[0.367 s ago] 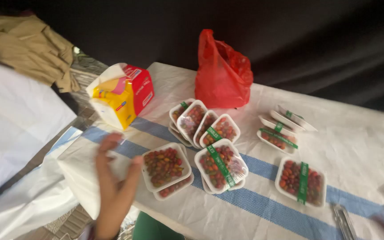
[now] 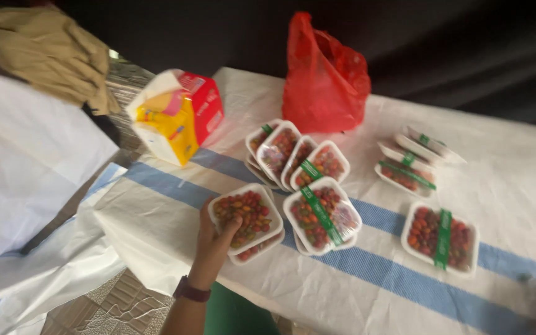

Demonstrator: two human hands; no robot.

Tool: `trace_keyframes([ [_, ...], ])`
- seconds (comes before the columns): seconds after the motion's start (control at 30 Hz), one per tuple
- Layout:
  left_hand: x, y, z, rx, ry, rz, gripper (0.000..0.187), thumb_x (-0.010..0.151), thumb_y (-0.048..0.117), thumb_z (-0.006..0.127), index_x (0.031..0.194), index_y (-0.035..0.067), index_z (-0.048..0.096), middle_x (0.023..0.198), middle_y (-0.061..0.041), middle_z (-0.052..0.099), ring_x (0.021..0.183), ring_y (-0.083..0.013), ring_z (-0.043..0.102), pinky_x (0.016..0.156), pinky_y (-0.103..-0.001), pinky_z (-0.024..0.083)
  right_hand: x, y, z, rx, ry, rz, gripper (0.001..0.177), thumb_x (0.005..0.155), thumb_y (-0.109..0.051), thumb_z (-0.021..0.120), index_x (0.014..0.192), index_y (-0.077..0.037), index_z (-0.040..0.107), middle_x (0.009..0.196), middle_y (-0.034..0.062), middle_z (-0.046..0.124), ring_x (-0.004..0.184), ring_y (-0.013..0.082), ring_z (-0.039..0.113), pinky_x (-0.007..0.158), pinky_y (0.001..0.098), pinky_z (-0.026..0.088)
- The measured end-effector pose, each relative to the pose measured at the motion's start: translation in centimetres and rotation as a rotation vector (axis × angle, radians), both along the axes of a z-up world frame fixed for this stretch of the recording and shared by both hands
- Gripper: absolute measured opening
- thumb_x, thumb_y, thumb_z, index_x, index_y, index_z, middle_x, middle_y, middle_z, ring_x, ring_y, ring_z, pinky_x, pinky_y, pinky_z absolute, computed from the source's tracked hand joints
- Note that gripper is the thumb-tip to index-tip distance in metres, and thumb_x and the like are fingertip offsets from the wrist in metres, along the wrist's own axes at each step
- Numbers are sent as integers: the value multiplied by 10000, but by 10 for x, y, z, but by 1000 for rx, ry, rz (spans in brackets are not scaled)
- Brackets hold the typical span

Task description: Packaging small vegetables into trays and sealing them with plastic wrap

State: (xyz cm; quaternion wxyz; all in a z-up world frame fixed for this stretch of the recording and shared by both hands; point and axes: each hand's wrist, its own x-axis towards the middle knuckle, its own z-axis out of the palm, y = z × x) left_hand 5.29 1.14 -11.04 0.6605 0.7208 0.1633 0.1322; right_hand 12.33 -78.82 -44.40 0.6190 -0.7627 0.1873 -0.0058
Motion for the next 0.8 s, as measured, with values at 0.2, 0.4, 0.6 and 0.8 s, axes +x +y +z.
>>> trace_keyframes([
  [0.2,-4,-24,6,-46,13,-75,766,771,319,730,1427,101,401,1388,-115,601,1292,-248,606,1035,-381,553,-73,271,281,-612,-393,125,589,851,76,706,1427,8,601,1300,207,624,1131,341,619,978,465,525],
  [0.4,-6,-71,-7,102,-162,-94,886,859,307,779,1537,-6,305,1412,-318,489,1354,-458,486,1164,-550,343,-15,425,310,-391,-348,459,1019,662,-347,917,1555,-210,445,1330,153,636,1248,365,589,1071,504,455],
  [0.6,1,-96,-26,186,-287,-69,978,866,331,801,1540,-80,224,1382,-370,433,1343,-526,463,1146,-575,344,-6,434,328,-727,-173,508,1521,399,-502,1030,1662,-274,213,1488,256,441,1375,500,430,1208,564,281],
  [0.8,14,-98,-20,51,-341,-179,959,869,227,808,1570,-41,211,1410,-329,461,1371,-468,466,1160,-566,339,-13,411,328,-235,-409,225,1059,642,-99,906,1568,-104,393,1198,202,456,1049,356,525,882,437,490],
])
